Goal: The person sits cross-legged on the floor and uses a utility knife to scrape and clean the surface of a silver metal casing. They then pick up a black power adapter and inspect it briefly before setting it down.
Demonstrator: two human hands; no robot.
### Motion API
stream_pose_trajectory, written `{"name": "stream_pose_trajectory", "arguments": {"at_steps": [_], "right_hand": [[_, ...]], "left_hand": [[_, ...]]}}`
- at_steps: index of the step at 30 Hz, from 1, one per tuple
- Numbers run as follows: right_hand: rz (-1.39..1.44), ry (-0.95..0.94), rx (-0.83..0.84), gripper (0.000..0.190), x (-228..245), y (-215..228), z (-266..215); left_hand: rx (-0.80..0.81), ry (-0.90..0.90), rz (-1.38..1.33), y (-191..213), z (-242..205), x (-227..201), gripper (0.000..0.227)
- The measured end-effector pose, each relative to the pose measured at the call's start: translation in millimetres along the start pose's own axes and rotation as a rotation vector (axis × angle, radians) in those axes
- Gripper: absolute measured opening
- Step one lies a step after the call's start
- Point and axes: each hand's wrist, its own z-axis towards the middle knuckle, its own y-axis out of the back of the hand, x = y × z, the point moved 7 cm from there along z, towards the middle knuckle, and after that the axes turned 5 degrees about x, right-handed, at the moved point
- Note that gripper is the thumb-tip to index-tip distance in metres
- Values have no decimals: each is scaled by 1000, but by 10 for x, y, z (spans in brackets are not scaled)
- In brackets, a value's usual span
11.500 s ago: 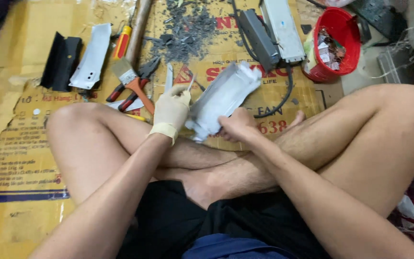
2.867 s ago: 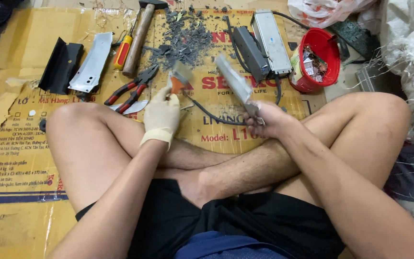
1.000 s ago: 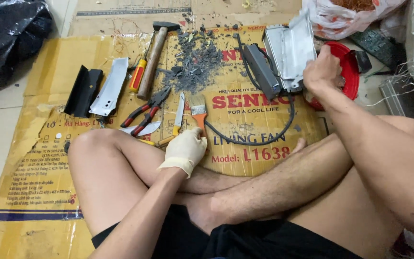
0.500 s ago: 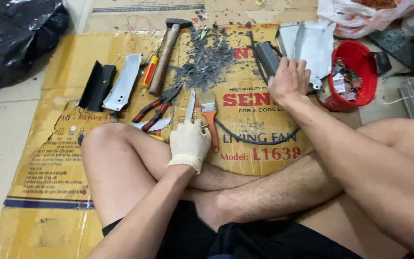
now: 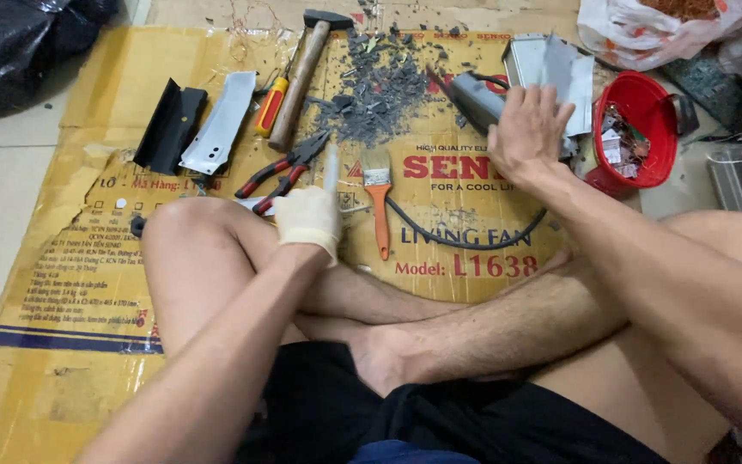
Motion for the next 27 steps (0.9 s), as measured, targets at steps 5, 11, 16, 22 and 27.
{"name": "stream_pose_trajectory", "arguments": {"at_steps": [5,11,16,22,27], "right_hand": [[-152,173,-207,43,426,721,-336],[-264,281,-258,47,770,655,-1031],[-206,381,38,48,908,483,-1388],[20,182,414,65,722,140,-1336],[-26,165,453,76,1004,282,-1282]], "left_hand": [[73,168,-400,-403,212,424,26],[-58,91,-703,-134,-133,-236,30],[199,-41,-501,-697,-21,-540,33],[173,107,-431,-603,151,-57,29],[85,101,-563,18,-128,-34,35]]}}
